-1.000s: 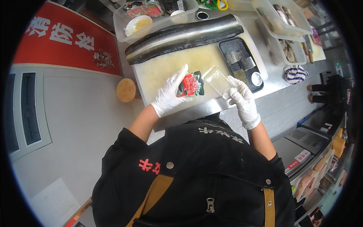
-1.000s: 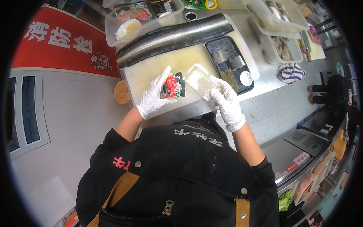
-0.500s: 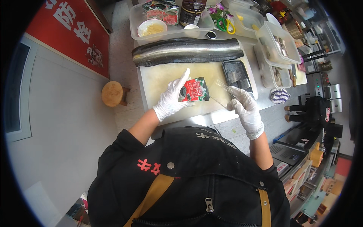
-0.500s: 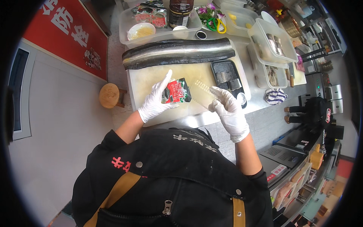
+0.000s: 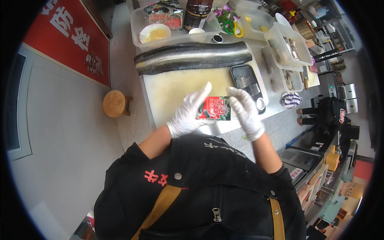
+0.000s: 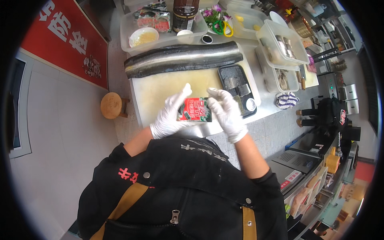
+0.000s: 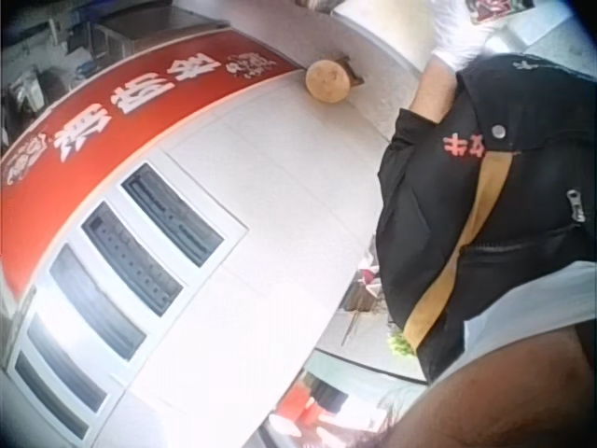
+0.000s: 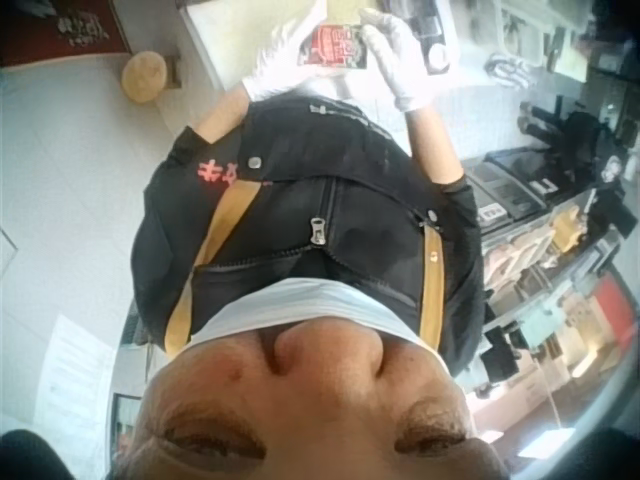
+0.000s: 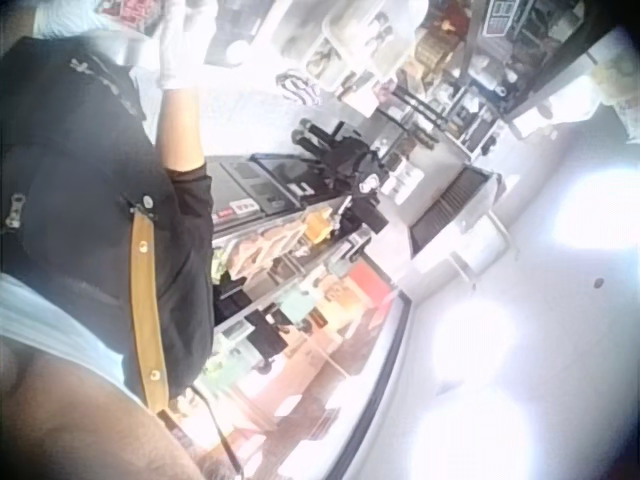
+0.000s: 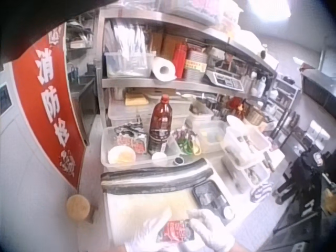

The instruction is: The person wipes a stainless steel counter, then assembles a bento-style meal by placing nori, a small round item, a packet, and garnish into a black tray. They add sauce from a bottle and arrange lettuce leaves on a gold plate.

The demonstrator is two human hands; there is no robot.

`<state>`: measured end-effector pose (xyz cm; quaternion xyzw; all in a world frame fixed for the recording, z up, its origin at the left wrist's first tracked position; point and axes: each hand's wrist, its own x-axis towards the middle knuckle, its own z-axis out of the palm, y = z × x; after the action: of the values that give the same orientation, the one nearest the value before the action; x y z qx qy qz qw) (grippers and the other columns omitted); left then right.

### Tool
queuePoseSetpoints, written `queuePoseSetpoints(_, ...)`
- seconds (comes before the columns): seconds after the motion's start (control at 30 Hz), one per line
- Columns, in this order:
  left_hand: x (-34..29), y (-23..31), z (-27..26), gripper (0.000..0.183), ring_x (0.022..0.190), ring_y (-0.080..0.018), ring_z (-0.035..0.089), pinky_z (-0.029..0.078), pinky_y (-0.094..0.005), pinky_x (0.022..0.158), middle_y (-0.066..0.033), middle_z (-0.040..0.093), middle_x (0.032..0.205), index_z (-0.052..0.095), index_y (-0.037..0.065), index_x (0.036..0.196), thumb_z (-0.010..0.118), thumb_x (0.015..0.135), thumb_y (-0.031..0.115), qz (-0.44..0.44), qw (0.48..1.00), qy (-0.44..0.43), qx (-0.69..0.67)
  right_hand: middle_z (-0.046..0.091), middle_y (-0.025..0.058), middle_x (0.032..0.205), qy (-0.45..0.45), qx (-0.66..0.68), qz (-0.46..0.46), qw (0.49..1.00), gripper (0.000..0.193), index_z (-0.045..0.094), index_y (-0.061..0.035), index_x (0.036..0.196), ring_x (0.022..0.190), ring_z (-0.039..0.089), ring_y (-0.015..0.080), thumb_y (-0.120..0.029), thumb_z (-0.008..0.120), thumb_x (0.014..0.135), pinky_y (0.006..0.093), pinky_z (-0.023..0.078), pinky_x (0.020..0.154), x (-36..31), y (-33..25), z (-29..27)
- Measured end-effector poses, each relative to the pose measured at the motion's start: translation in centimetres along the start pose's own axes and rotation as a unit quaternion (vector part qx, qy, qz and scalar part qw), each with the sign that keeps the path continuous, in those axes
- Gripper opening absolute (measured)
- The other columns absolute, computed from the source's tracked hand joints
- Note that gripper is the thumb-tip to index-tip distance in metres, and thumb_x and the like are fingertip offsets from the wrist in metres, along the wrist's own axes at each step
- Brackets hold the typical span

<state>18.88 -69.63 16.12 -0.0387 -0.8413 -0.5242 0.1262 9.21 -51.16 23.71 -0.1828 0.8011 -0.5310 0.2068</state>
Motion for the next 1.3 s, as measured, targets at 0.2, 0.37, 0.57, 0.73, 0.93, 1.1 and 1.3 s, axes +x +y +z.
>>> queuePoseSetpoints(0.2, 1.3, 1.0, 1.0, 0.107, 0.132, -0.0407, 0.044, 0.036, -0.0469, 0.11, -0.019, 0.045, 0.145, 0.028, 0.007, 0.155, 0.087, 0.066, 0.022, 0.03, 0.995, -0.015, 0.097, 0.034, 0.0237, 0.154, -0.029, 0.13, -0.104, 0.986, 0.08, 0.012, -0.0029, 0.158, 0.136, 0.043, 0.0277, -0.024, 0.061, 0.099, 0.0376, 0.038, 0.11, 0.0, 3.8, 3.4)
queuePoseSetpoints(0.37, 1.5, 1.0, 0.1, 0.099, 0.137, -0.0392, 0.04, 0.033, -0.0456, 0.113, -0.0213, 0.041, 0.149, 0.03, 0.005, 0.154, 0.083, 0.074, 0.032, 0.021, 0.99, -0.071, 0.119, 0.063, 0.0053, 0.115, -0.098, 0.179, 0.042, 0.978, 0.042, 0.047, -0.0015, 0.141, 0.104, 0.058, 0.0105, -0.027, 0.047, 0.107, 0.0276, 0.048, 0.093, 0.1, 4.2, 3.2)
queuePoseSetpoints(0.57, 0.5, 1.3, -2.5, 0.069, 0.123, -0.0231, 0.054, 0.046, -0.0343, 0.1, -0.0189, 0.056, 0.132, 0.045, 0.0, 0.144, 0.075, 0.089, 0.028, -0.212, 0.963, 0.047, -0.159, 0.064, 0.0065, 0.118, -0.139, 0.202, 0.045, 0.968, 0.04, 0.049, -0.0025, 0.141, 0.102, 0.061, 0.0123, -0.021, 0.051, 0.105, 0.0262, 0.05, 0.09, 2.2, 4.9, 2.9)
queuePoseSetpoints(0.73, 0.2, -0.2, -1.6, 0.029, 0.079, -0.0058, 0.06, 0.051, -0.0242, 0.073, 0.0004, 0.067, 0.095, 0.063, 0.003, 0.119, 0.069, 0.093, 0.015, -0.356, 0.856, -0.069, -0.369, 0.068, 0.0158, 0.121, -0.204, 0.095, -0.03, 0.974, 0.035, 0.058, -0.0031, 0.134, 0.112, 0.064, 0.0227, -0.018, 0.056, 0.102, 0.0328, 0.048, 0.101, 4.3, 5.9, 3.2)
queuePoseSetpoints(0.93, 2.2, -3.2, -2.6, 0.061, 0.126, -0.0334, 0.051, 0.039, -0.0431, 0.108, -0.0205, 0.058, 0.132, 0.047, 0.016, 0.147, 0.065, 0.093, 0.036, -0.257, 0.934, -0.042, 0.243, 0.072, 0.0121, 0.106, -0.065, 0.065, -0.176, 0.98, 0.036, 0.061, -0.0052, 0.131, 0.098, 0.067, 0.0177, -0.013, 0.065, 0.096, 0.0316, 0.052, 0.09, 14.3, 6.8, -2.1)
queuePoseSetpoints(1.1, 3.9, -8.1, -4.7, 0.051, 0.134, -0.0345, 0.045, 0.034, -0.0405, 0.114, -0.0174, 0.054, 0.141, 0.049, 0.012, 0.145, 0.057, 0.098, 0.032, -0.232, 0.929, 0.204, 0.204, 0.071, 0.0049, 0.09, 0.036, 0.022, -0.105, 0.994, 0.019, 0.067, -0.0002, 0.104, 0.08, 0.06, 0.0098, -0.018, 0.065, 0.097, 0.027, 0.05, 0.078, 27.8, 6.2, -9.2)
queuePoseSetpoints(1.3, 2.4, -10.7, -3.6, 0.044, 0.134, -0.0331, 0.049, 0.035, -0.0402, 0.113, -0.015, 0.057, 0.14, 0.053, 0.011, 0.142, 0.049, 0.101, 0.027, -0.235, 0.894, 0.253, 0.285, 0.068, 0.0241, 0.115, 0.03, -0.415, -0.028, 0.909, 0.061, 0.044, -0.0065, 0.143, 0.106, 0.068, 0.0361, -0.033, 0.062, 0.092, 0.0443, 0.051, 0.092, 36.8, 7.1, -9.6)
